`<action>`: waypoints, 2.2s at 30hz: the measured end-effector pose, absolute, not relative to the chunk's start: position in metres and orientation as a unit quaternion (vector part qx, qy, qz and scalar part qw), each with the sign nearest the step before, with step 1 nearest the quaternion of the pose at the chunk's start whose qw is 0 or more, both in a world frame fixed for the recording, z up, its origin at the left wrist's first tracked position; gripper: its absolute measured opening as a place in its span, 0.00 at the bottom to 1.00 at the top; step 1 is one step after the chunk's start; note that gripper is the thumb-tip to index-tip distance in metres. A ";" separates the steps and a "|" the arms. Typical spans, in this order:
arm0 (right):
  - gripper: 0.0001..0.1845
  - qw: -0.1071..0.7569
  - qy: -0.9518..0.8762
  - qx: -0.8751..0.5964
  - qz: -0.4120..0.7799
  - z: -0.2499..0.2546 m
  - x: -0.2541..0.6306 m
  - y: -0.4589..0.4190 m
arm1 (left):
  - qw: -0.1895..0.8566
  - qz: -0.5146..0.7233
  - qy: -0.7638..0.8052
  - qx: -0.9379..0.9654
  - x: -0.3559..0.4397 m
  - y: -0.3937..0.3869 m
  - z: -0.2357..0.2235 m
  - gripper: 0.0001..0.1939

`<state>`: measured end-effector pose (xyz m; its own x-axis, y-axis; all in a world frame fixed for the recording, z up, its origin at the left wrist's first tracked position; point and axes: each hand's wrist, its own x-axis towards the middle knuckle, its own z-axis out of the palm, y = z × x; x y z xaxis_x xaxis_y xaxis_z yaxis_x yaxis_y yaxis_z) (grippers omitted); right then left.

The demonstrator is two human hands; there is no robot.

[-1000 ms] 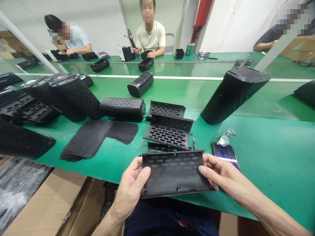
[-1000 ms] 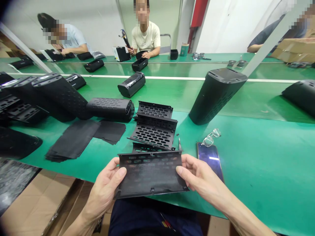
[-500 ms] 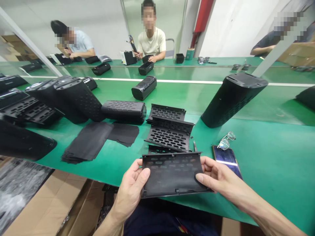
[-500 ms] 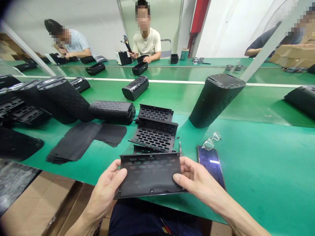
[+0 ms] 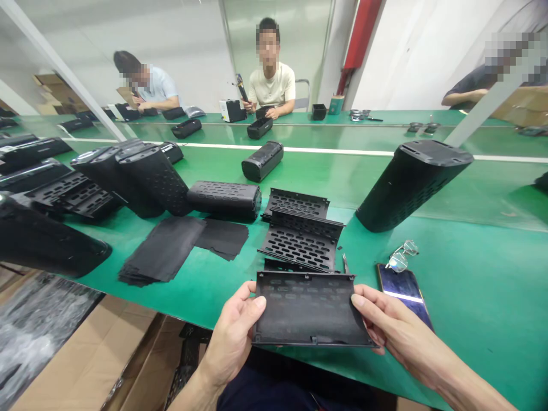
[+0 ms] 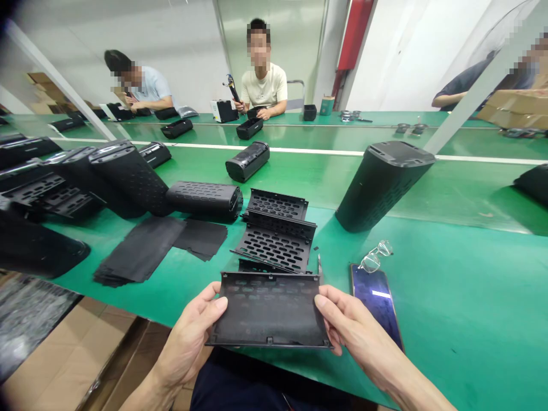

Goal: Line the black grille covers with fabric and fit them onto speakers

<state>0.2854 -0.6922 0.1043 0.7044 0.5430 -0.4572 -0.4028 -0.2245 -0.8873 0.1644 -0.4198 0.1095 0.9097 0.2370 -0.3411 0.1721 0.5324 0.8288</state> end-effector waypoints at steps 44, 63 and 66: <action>0.31 0.572 -0.066 -0.752 0.320 0.111 0.290 -0.687 | 0.844 -0.057 0.089 0.526 0.161 -0.407 0.107 0.20; 0.28 0.626 -0.035 -0.710 0.320 0.122 0.290 -0.683 | 0.845 -0.046 0.101 0.523 0.164 -0.407 0.111 0.31; 0.27 0.636 -0.036 -0.711 0.298 0.127 0.288 -0.683 | 0.845 -0.041 0.088 0.526 0.166 -0.405 0.114 0.30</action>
